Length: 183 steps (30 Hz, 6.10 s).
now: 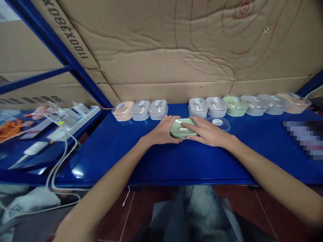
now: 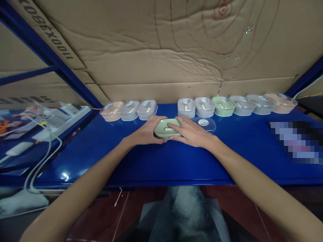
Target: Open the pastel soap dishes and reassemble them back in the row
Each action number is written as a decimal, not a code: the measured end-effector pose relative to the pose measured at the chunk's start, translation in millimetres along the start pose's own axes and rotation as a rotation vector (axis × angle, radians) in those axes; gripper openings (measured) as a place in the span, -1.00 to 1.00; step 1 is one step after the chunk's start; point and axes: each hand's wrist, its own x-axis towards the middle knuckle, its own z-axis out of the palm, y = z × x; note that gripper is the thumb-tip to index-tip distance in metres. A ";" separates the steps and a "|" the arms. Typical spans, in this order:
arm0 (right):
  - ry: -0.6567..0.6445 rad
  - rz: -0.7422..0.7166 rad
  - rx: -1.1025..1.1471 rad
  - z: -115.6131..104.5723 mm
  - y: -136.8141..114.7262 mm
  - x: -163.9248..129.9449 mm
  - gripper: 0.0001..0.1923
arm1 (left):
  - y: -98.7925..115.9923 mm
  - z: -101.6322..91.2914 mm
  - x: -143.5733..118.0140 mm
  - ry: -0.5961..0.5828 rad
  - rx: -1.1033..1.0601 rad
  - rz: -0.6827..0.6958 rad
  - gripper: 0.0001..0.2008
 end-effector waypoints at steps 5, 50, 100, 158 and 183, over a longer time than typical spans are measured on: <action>0.000 0.006 0.033 -0.3 0.7 0.9 -0.31 | -2.5 1.3 -0.8 0.020 -0.027 -0.009 -0.05; 0.523 0.183 0.246 -25.8 29.0 -8.8 -0.42 | -20.1 -14.3 -1.3 0.017 -0.035 -0.028 0.01; 0.189 0.004 0.138 -2.1 8.4 -5.7 -0.32 | -11.6 -13.7 -2.1 -0.055 -0.055 -0.015 0.33; -0.013 0.245 -0.048 -50.5 47.3 -24.6 -0.43 | -12.9 -16.7 -1.2 -0.036 0.036 0.041 -0.05; 0.234 0.254 0.114 -59.7 33.5 -20.7 -0.41 | -7.1 -13.3 -1.5 -0.046 0.004 0.050 -0.15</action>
